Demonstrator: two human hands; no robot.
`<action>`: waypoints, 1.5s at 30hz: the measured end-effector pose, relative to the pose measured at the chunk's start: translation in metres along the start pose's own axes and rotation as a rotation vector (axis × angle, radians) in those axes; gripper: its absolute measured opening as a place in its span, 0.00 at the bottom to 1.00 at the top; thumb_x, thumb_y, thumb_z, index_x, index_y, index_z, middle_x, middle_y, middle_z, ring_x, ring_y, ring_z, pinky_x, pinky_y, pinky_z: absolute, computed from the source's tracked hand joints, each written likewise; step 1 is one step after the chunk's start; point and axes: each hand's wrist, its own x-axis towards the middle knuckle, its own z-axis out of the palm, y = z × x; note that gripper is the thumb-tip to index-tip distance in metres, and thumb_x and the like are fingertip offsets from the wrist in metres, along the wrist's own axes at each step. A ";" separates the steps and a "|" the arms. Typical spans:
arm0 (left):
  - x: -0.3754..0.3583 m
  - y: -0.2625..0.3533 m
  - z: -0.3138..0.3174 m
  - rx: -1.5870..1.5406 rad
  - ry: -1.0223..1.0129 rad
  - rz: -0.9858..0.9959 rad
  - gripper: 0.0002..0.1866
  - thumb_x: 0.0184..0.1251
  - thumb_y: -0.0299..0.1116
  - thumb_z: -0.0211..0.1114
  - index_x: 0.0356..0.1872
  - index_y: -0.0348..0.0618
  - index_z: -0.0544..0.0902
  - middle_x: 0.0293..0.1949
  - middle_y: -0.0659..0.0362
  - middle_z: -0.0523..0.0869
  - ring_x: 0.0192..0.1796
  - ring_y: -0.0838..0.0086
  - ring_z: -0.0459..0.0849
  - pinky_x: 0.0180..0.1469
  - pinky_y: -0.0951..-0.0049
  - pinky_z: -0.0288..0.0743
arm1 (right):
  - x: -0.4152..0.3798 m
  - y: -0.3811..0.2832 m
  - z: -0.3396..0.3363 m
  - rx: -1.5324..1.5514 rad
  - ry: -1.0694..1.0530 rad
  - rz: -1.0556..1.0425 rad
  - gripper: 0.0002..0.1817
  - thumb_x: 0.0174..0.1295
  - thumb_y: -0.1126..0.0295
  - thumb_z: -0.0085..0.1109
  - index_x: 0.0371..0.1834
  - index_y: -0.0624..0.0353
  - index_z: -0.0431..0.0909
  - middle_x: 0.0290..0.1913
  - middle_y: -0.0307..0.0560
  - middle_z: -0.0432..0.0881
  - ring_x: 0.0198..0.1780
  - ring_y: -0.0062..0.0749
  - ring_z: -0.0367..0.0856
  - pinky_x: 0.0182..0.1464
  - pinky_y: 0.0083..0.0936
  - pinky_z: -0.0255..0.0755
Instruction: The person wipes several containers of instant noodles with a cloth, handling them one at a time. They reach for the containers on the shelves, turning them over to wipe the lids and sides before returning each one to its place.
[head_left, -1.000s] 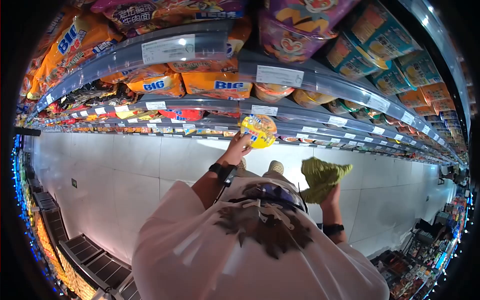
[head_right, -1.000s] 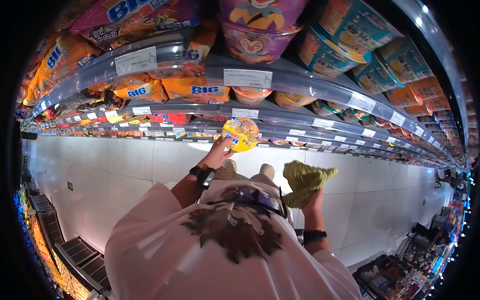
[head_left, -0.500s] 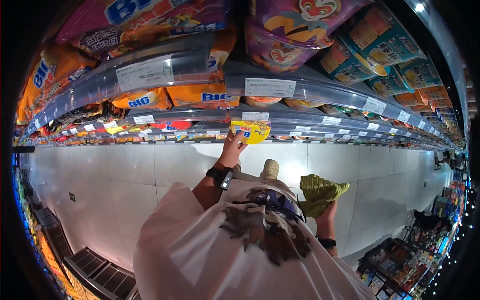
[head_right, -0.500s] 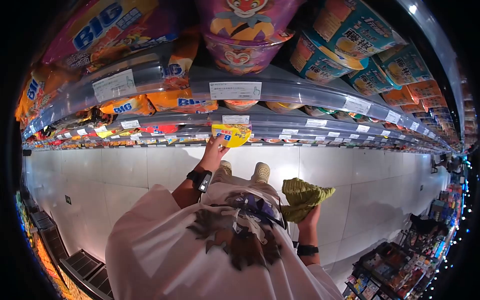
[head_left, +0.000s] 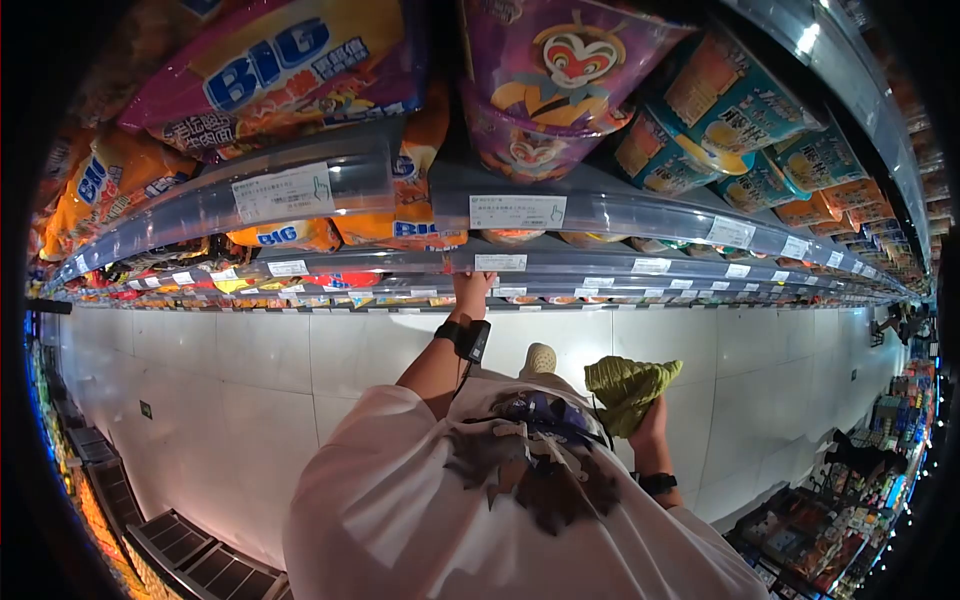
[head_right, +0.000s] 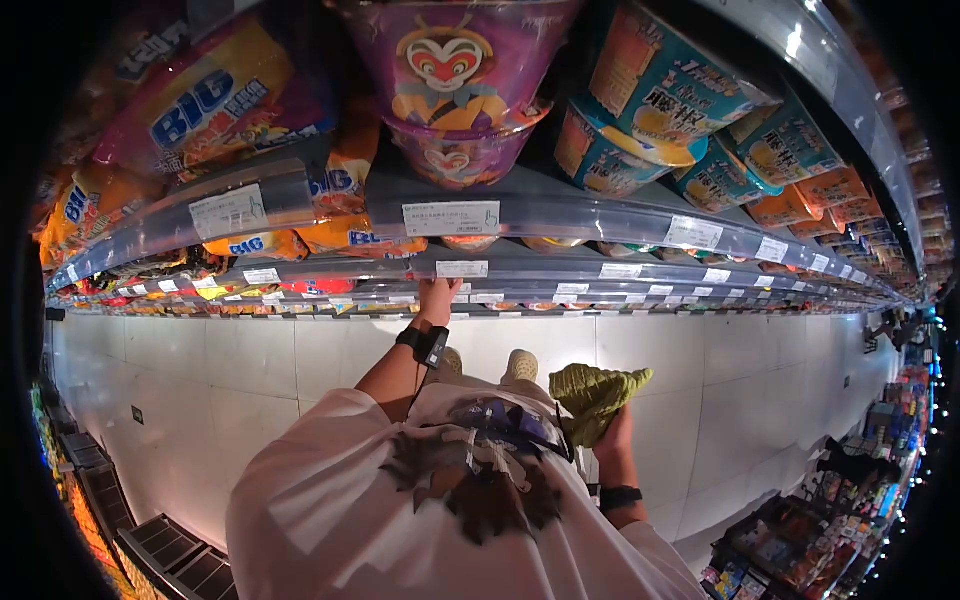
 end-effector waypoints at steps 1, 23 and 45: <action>-0.001 0.003 0.006 -0.034 0.020 0.028 0.16 0.74 0.35 0.62 0.58 0.49 0.73 0.54 0.54 0.81 0.60 0.60 0.82 0.59 0.57 0.82 | 0.003 -0.001 -0.001 0.002 -0.010 -0.004 0.29 0.79 0.50 0.35 0.70 0.58 0.69 0.68 0.53 0.75 0.68 0.49 0.74 0.72 0.48 0.67; -0.180 0.131 0.025 1.179 -0.679 0.400 0.06 0.67 0.30 0.67 0.37 0.37 0.84 0.34 0.54 0.87 0.40 0.67 0.88 0.41 0.70 0.80 | 0.040 -0.055 0.014 0.126 -0.175 0.043 0.28 0.77 0.51 0.37 0.68 0.59 0.71 0.66 0.53 0.78 0.66 0.48 0.77 0.69 0.48 0.70; -0.275 0.291 0.277 1.081 0.489 1.657 0.47 0.56 0.47 0.78 0.72 0.44 0.61 0.70 0.34 0.53 0.66 0.38 0.66 0.61 0.42 0.68 | 0.065 -0.084 0.017 0.098 -0.324 0.057 0.28 0.77 0.53 0.37 0.70 0.60 0.69 0.66 0.53 0.77 0.66 0.47 0.76 0.69 0.45 0.70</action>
